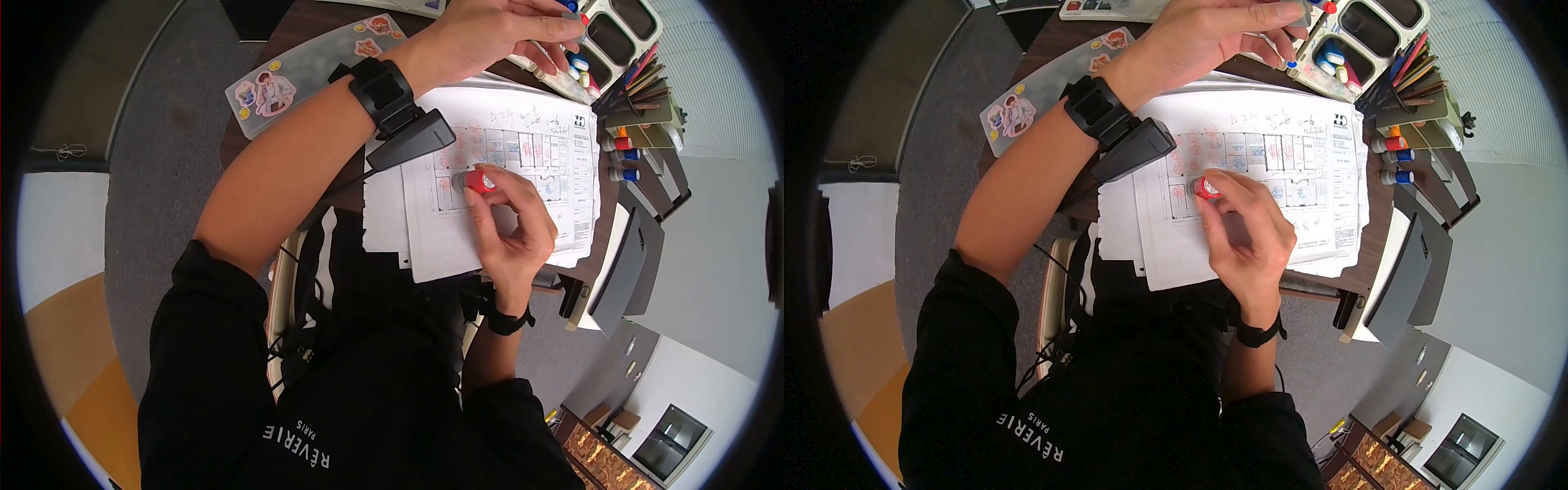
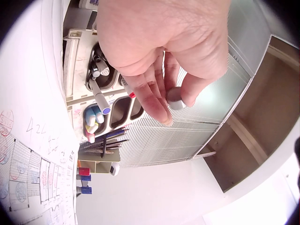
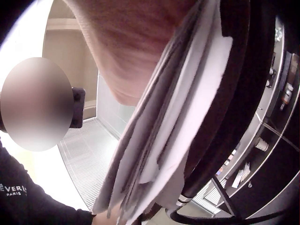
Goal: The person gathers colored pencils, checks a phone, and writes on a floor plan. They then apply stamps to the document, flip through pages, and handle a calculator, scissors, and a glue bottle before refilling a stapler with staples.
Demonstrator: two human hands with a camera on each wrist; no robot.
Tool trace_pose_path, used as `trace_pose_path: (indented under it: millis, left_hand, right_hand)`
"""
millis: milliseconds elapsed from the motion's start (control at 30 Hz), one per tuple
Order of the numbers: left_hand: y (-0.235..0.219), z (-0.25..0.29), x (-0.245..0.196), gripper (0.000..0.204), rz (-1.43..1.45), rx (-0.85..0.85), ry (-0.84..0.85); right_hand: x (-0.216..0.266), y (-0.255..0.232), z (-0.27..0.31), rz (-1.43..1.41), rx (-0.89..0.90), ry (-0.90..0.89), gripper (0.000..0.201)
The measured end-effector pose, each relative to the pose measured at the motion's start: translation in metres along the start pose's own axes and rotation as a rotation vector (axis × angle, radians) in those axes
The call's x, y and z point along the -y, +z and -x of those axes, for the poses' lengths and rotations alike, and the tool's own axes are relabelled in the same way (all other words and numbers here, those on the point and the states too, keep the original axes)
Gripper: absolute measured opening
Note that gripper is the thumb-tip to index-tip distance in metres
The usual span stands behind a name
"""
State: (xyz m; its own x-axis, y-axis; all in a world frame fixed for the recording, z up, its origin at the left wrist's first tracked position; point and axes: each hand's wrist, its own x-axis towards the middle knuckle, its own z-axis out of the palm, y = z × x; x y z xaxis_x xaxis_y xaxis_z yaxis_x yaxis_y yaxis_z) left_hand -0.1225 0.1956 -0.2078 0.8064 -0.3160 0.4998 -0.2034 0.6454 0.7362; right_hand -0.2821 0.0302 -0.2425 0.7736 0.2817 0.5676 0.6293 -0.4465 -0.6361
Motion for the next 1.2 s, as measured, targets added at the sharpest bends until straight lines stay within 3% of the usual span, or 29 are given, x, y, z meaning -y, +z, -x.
trace_pose_path:
  millis: [333, 533, 600, 800, 1200]
  left_hand:
    - [0.004, 0.001, -0.005, 0.025, -0.006, -0.014, -0.056]
    - [0.002, 0.003, -0.003, 0.024, -0.020, 0.004, -0.030]
    - [0.002, 0.002, -0.003, 0.023, -0.020, -0.001, -0.032]
    - [0.007, 0.003, -0.004, 0.023, -0.035, -0.028, -0.065]
    - [0.014, 0.005, -0.006, 0.026, -0.041, -0.039, -0.097]
  right_hand:
    - [0.000, -0.001, -0.001, 0.080, 0.038, -0.072, 0.031]
    - [-0.007, -0.002, 0.010, -0.067, -0.062, 0.095, 0.032]
    - [-0.005, -0.005, 0.010, -0.260, -0.162, 0.261, 0.034]
    - [-0.010, -0.018, 0.004, -0.243, -0.115, 0.319, 0.036]
    - [-0.020, -0.011, 0.007, -0.143, -0.095, 0.099, 0.037]
